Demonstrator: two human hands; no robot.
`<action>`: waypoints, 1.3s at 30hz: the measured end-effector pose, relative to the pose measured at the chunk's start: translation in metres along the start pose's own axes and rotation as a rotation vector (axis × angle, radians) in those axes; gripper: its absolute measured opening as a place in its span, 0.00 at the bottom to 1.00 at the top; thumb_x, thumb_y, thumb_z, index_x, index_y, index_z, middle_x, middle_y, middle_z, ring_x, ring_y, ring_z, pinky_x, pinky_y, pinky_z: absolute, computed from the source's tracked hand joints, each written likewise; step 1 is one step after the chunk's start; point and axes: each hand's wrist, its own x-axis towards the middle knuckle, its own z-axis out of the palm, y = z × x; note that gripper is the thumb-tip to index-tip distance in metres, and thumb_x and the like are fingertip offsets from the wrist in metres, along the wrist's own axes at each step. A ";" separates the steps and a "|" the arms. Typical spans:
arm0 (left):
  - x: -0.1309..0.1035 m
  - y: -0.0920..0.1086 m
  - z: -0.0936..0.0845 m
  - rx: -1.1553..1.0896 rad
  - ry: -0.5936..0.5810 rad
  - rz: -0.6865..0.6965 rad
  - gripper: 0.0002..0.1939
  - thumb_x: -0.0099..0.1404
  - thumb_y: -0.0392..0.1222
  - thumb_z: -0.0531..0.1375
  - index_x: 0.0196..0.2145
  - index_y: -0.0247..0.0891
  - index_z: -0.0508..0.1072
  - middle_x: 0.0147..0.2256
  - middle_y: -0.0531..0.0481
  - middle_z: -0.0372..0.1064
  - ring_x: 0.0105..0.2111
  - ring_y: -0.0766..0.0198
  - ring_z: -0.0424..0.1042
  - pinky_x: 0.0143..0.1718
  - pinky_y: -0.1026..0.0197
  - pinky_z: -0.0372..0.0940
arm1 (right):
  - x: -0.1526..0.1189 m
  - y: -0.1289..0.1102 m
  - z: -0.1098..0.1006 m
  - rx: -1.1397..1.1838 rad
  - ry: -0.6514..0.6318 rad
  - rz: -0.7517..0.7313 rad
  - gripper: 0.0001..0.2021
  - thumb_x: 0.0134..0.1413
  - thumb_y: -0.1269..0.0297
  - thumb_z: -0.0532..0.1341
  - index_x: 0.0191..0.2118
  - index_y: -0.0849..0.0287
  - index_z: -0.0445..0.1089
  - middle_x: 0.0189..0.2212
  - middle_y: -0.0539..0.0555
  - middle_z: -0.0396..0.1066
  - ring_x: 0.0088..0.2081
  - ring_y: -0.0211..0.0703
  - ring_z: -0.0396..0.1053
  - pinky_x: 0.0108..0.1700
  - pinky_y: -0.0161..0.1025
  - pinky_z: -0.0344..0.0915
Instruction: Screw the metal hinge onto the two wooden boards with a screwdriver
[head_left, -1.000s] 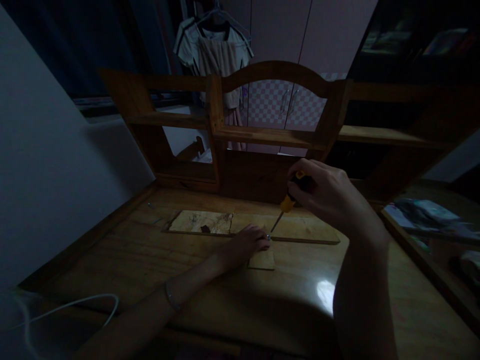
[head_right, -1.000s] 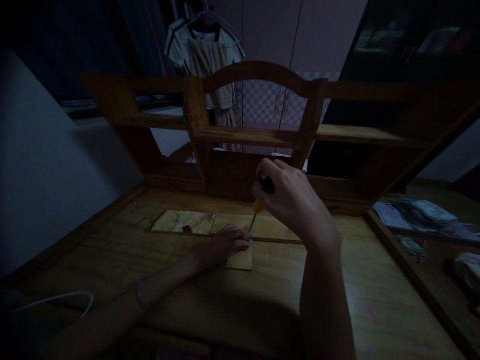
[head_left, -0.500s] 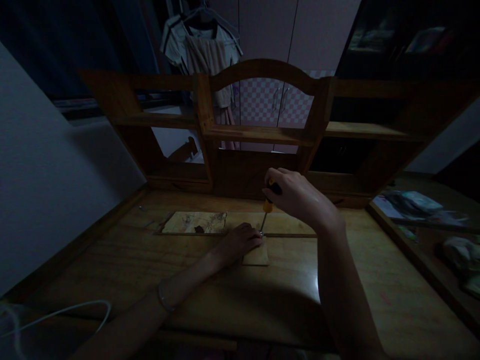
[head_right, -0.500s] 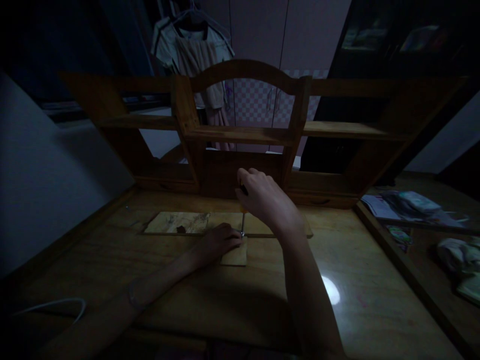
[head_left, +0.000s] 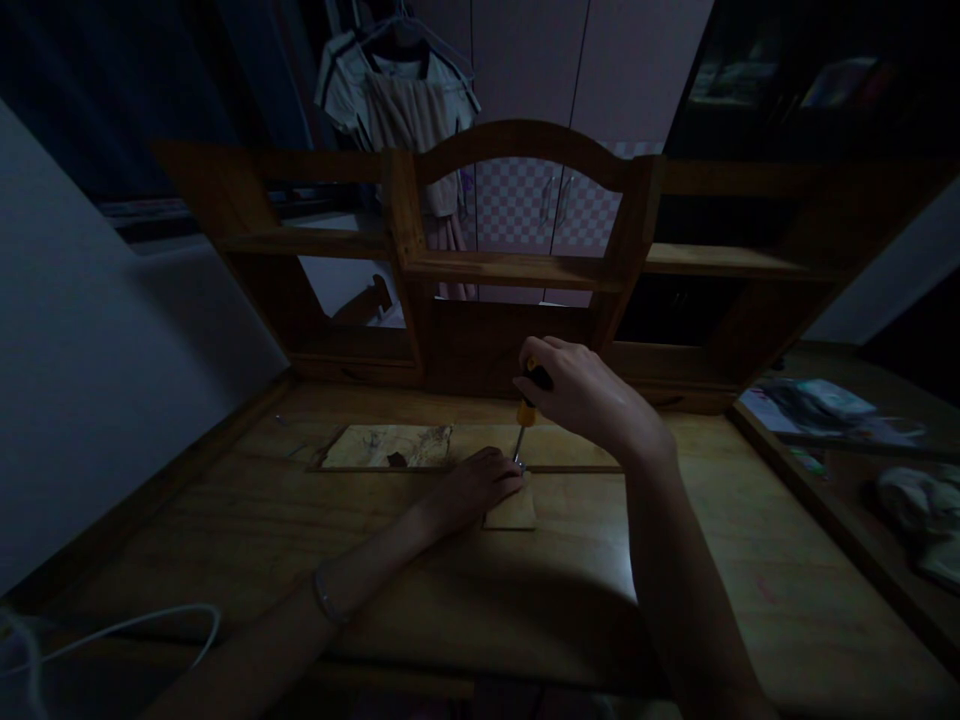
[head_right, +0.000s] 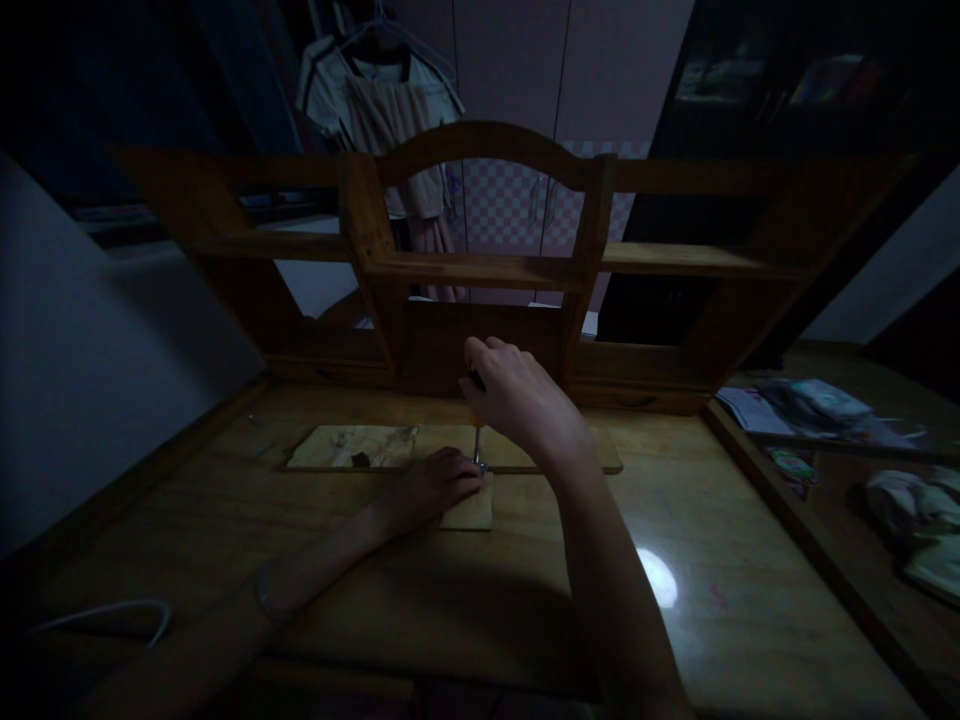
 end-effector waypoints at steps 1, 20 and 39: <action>-0.001 0.000 0.000 0.011 0.000 0.006 0.10 0.74 0.35 0.53 0.51 0.40 0.70 0.47 0.48 0.71 0.47 0.61 0.68 0.53 0.57 0.64 | 0.000 -0.001 0.001 -0.005 0.001 0.004 0.04 0.64 0.67 0.57 0.42 0.58 0.66 0.39 0.55 0.71 0.39 0.44 0.69 0.42 0.40 0.59; -0.006 0.009 0.006 0.264 0.025 0.165 0.18 0.71 0.26 0.53 0.57 0.33 0.63 0.50 0.42 0.71 0.53 0.59 0.71 0.60 0.54 0.63 | 0.000 -0.004 0.007 -0.049 0.034 0.020 0.03 0.64 0.67 0.57 0.42 0.59 0.64 0.41 0.57 0.71 0.41 0.46 0.70 0.41 0.40 0.59; 0.001 -0.003 0.002 -0.235 0.086 -0.192 0.10 0.72 0.41 0.58 0.49 0.43 0.74 0.46 0.50 0.72 0.47 0.62 0.70 0.50 0.58 0.66 | -0.002 -0.008 0.008 -0.054 0.038 0.002 0.03 0.62 0.69 0.56 0.41 0.59 0.64 0.40 0.58 0.71 0.40 0.46 0.70 0.40 0.40 0.59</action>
